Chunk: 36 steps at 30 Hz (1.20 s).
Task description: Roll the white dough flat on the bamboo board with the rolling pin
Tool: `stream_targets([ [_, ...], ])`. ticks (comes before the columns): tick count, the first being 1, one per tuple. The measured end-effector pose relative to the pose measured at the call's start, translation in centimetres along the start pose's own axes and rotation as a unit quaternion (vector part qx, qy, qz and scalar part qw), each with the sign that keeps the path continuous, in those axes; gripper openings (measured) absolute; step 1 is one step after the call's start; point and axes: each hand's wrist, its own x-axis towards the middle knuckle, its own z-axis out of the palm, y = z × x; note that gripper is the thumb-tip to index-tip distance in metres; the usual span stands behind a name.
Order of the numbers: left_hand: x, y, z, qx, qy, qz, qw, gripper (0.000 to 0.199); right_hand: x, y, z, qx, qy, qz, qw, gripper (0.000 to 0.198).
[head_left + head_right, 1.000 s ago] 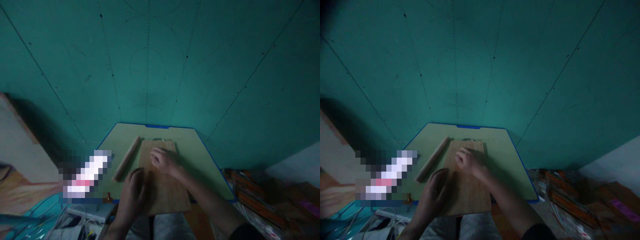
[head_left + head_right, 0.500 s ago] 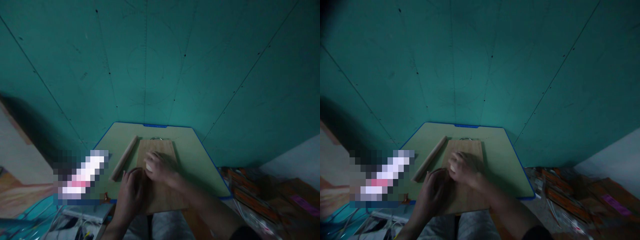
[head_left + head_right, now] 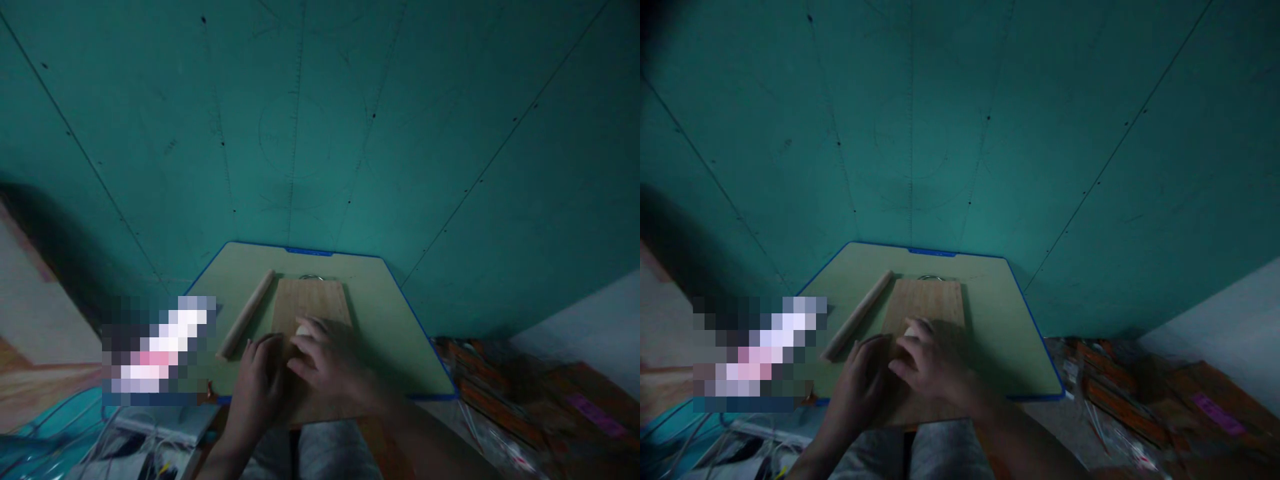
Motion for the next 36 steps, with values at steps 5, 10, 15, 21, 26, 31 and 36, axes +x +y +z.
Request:
stream_targets([
  [5,-0.2,-0.2,0.2,0.016,-0.003,0.006,1.000,0.039,5.7,2.6,-0.1,-0.038,0.051,0.129,0.990,0.022],
  [10,-0.3,-0.1,0.4,0.004,-0.002,-0.019,1.000,0.036,1.0,6.5,-0.9,0.026,0.115,0.157,0.981,0.035],
  [15,-0.1,0.0,0.4,-0.006,0.000,-0.026,1.000,0.034,-2.2,2.8,-0.2,0.045,0.090,0.117,0.988,0.046],
  [21,-0.1,-0.5,0.6,0.010,0.007,-0.001,1.000,0.031,4.9,0.4,-0.1,-0.038,0.008,0.077,0.996,0.023],
  [26,-0.1,-0.8,0.6,0.020,0.003,-0.005,1.000,0.037,4.7,5.6,-1.3,0.012,0.097,0.168,0.981,0.033],
  [31,0.0,-0.3,0.4,-0.015,-0.006,-0.022,1.000,0.038,-1.3,4.5,-0.5,0.069,0.113,0.138,0.982,0.043],
  [36,0.3,-0.1,0.2,-0.028,0.001,-0.019,0.999,0.033,1.7,0.6,1.1,-0.016,0.012,0.018,1.000,0.046],
])
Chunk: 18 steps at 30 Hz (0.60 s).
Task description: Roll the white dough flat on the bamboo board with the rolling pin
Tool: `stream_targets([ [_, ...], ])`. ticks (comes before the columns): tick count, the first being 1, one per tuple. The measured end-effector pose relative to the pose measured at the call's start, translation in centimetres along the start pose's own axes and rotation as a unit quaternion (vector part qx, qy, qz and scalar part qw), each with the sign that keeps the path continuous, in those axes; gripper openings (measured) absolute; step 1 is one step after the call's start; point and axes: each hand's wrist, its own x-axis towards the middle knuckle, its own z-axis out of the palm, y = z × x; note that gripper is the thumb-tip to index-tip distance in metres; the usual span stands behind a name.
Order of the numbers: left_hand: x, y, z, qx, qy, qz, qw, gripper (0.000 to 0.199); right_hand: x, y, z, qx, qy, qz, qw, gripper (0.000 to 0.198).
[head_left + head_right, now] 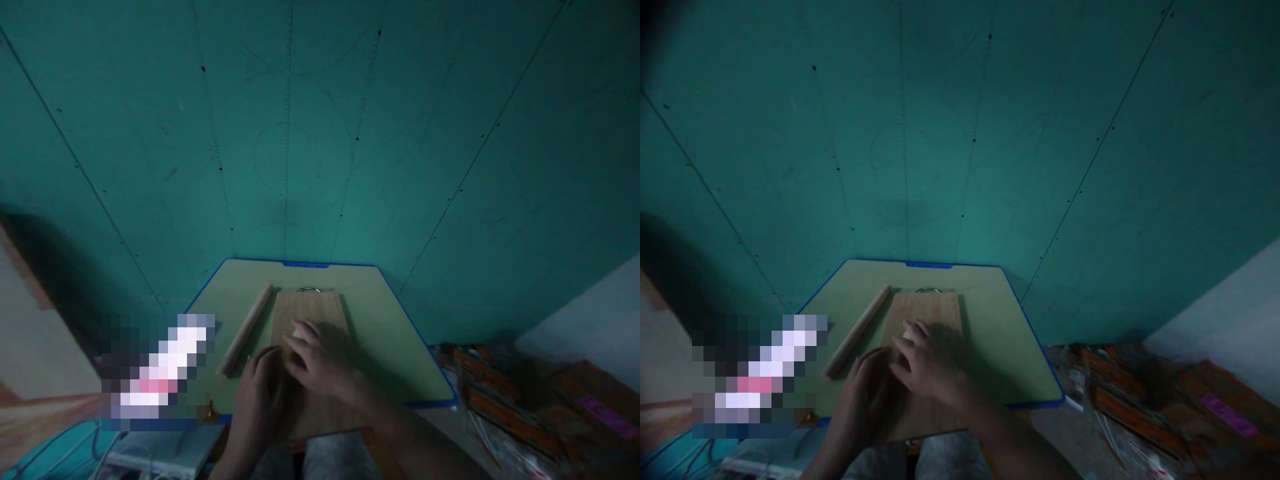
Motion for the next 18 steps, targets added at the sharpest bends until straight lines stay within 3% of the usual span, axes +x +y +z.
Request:
stream_targets([
  [2,0.0,0.0,-0.1,0.001,0.002,0.010,1.000,0.030,2.6,0.7,-0.2,0.002,-0.004,0.016,1.000,0.039],
  [4,0.0,0.1,-0.1,0.006,0.013,0.008,1.000,0.030,4.0,2.6,-0.7,0.027,0.024,0.079,0.996,0.032],
  [8,-0.2,0.3,0.2,0.007,0.022,-0.011,1.000,0.031,0.8,5.6,-1.1,0.071,0.078,0.146,0.984,0.034],
  [11,-0.1,0.4,0.3,0.012,0.019,-0.019,1.000,0.032,-3.1,4.5,-0.6,0.088,0.086,0.097,0.988,0.053],
  [13,0.0,0.5,0.3,0.012,0.017,-0.018,1.000,0.033,-3.5,2.7,-0.1,0.063,0.064,0.044,0.995,0.060],
  [15,0.1,0.6,0.1,0.008,0.018,-0.013,1.000,0.032,-1.7,1.3,0.3,0.040,0.027,0.016,0.999,0.056],
  [18,0.1,0.6,-0.1,0.006,0.023,-0.009,1.000,0.031,2.4,1.5,-0.1,0.024,-0.003,0.031,0.999,0.041],
])
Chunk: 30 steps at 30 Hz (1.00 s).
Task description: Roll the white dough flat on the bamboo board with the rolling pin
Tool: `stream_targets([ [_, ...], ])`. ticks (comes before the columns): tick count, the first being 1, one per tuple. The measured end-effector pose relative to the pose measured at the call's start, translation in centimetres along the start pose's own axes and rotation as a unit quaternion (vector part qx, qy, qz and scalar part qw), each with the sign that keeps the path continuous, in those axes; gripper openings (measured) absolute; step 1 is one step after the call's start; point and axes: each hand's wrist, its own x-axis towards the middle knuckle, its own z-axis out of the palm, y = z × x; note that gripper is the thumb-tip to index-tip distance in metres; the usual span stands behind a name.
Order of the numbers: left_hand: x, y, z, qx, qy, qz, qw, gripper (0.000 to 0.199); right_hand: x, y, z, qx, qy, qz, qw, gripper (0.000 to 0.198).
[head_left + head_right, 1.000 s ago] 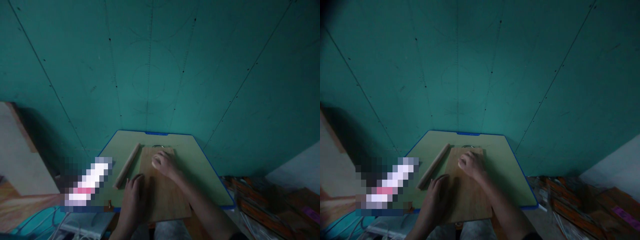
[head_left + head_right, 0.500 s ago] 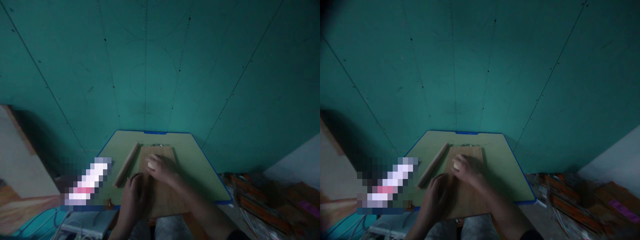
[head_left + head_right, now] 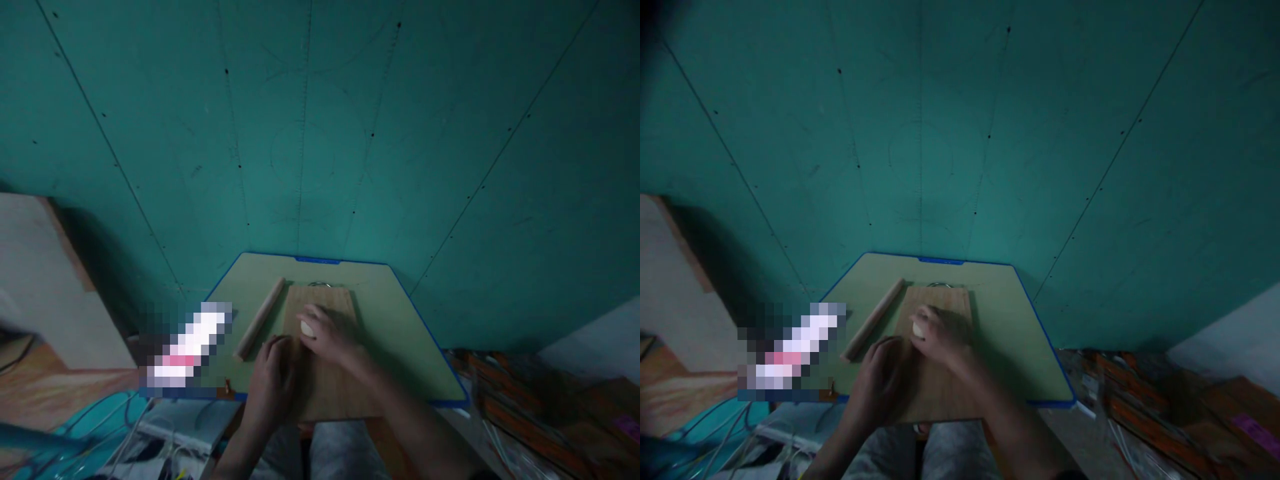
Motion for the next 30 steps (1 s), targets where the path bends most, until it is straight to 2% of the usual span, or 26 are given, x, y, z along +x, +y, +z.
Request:
stream_targets([
  [3,-0.1,-0.2,-0.1,0.007,-0.003,-0.004,1.000,0.032,1.2,1.8,-1.3,-0.015,0.025,0.045,0.999,0.027],
  [6,-0.1,-0.5,0.0,0.011,-0.018,-0.007,1.000,0.035,-1.6,2.8,-2.1,-0.017,0.066,0.053,0.996,0.032],
  [8,-0.1,-0.5,0.0,0.014,-0.021,-0.010,1.000,0.035,-3.9,2.2,-2.2,-0.031,0.074,0.029,0.996,0.040],
  [10,0.0,-0.4,0.0,0.013,-0.016,-0.011,1.000,0.035,-4.8,0.7,-1.7,-0.063,0.064,0.002,0.996,0.041],
  [12,0.1,-0.3,0.0,0.007,-0.011,-0.004,1.000,0.033,-3.8,-0.8,-1.1,-0.096,0.038,-0.018,0.995,0.032],
  [14,0.2,-0.2,-0.1,0.001,-0.010,0.007,1.000,0.030,-1.5,-1.6,-0.6,-0.118,0.007,-0.032,0.993,0.022],
  [16,0.3,-0.1,-0.2,-0.001,-0.008,0.014,1.000,0.029,0.8,-1.6,-0.7,-0.128,-0.012,-0.033,0.991,0.016],
  [18,0.2,-0.2,-0.2,0.001,-0.004,0.012,1.000,0.031,1.8,-0.8,-1.2,-0.123,-0.006,-0.005,0.992,0.015],
  [20,0.1,-0.2,-0.2,0.003,-0.004,0.003,1.000,0.032,0.8,0.2,-2.0,-0.109,0.007,0.035,0.993,0.015],
  [24,0.0,-0.2,0.0,0.005,-0.011,-0.014,1.000,0.033,-4.4,0.4,-2.8,-0.112,0.025,0.079,0.990,0.030],
  [27,0.1,-0.2,0.0,0.009,-0.014,-0.013,1.000,0.034,-6.1,-1.5,-2.1,-0.144,0.015,0.040,0.989,0.041],
  [30,0.2,-0.3,-0.1,0.011,-0.012,-0.001,1.000,0.034,-3.5,-2.7,-0.9,-0.157,0.013,-0.016,0.987,0.029],
])
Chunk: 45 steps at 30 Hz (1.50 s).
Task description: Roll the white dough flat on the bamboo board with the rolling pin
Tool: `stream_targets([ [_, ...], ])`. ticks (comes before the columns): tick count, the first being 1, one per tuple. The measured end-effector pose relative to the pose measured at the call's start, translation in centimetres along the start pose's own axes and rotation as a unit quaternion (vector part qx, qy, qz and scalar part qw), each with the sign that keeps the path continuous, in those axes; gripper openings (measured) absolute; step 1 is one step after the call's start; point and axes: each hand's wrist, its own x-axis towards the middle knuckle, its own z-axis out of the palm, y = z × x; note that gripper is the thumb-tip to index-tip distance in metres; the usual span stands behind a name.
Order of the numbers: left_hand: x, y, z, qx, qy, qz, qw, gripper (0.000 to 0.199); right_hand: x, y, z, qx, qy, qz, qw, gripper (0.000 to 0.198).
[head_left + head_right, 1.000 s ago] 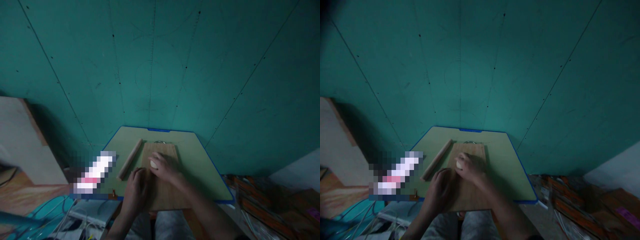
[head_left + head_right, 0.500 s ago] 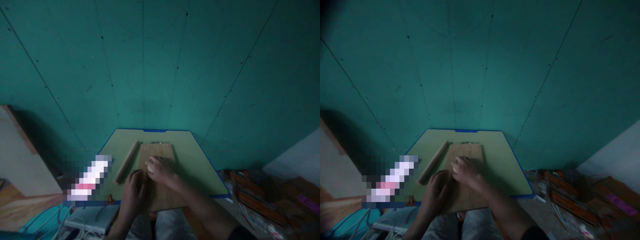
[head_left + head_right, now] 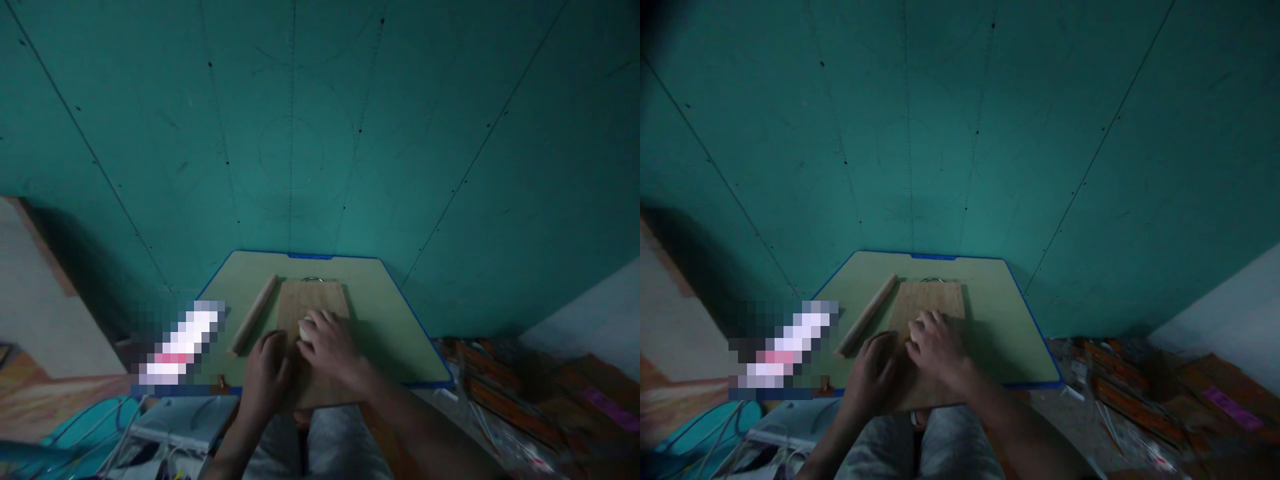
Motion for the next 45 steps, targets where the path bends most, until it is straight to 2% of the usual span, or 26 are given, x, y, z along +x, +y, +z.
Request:
stream_targets([
  [2,0.0,-0.1,-0.1,0.000,0.004,0.010,1.000,0.032,2.9,0.3,0.5,0.004,-0.001,0.000,1.000,0.021],
  [5,-0.1,-0.3,0.0,0.002,0.012,0.017,1.000,0.030,5.4,2.6,0.6,0.038,-0.002,0.056,0.998,0.019],
  [7,-0.2,-0.5,0.1,0.000,0.013,0.015,1.000,0.031,4.8,4.2,0.3,0.061,-0.001,0.086,0.994,0.018],
  [9,-0.2,-0.5,0.2,-0.004,0.008,0.009,1.000,0.032,2.7,5.0,0.1,0.080,0.011,0.098,0.992,0.016],
  [11,-0.1,-0.4,0.2,-0.008,-0.001,0.007,1.000,0.032,0.4,4.8,0.1,0.101,0.034,0.104,0.989,0.022],
  [13,0.0,-0.3,0.1,-0.007,-0.010,0.003,1.000,0.033,-1.0,3.7,0.4,0.127,0.056,0.096,0.986,0.035],
  [16,0.0,-0.3,-0.1,-0.005,-0.015,0.002,1.000,0.033,-0.1,2.6,1.3,0.153,0.038,0.032,0.987,0.045],
  [18,-0.1,-0.3,-0.2,-0.005,-0.013,0.006,1.000,0.034,1.4,3.1,1.6,0.162,0.013,-0.003,0.987,0.040],
  [20,-0.1,-0.3,-0.1,-0.005,-0.009,0.009,1.000,0.034,2.5,4.3,1.5,0.166,0.013,0.014,0.986,0.026],
  [22,-0.2,-0.3,0.0,-0.003,-0.006,0.005,1.000,0.033,2.6,5.4,1.4,0.177,0.046,0.063,0.981,0.017],
  [24,-0.2,-0.2,0.0,0.001,-0.007,-0.003,1.000,0.033,1.8,5.8,1.4,0.196,0.067,0.080,0.975,0.017],
  [26,-0.1,0.0,0.0,0.007,-0.011,-0.007,1.000,0.033,1.0,5.5,1.5,0.210,0.058,0.071,0.973,0.024],
  [29,0.0,0.1,-0.2,0.004,-0.011,0.001,1.000,0.033,0.5,4.5,1.9,0.184,0.079,0.106,0.974,0.026],
  [33,-0.1,-0.1,-0.3,-0.007,-0.006,0.004,1.000,0.032,1.1,3.9,2.3,0.120,0.091,0.041,0.988,0.018],
  [36,-0.2,-0.4,-0.1,-0.008,-0.008,0.001,1.000,0.032,1.6,4.0,2.4,0.091,0.095,0.050,0.990,0.002],
  [45,-0.1,-0.1,-0.2,-0.010,-0.008,0.000,1.000,0.029,2.6,3.8,2.7,0.064,0.098,-0.047,0.992,0.015],
])
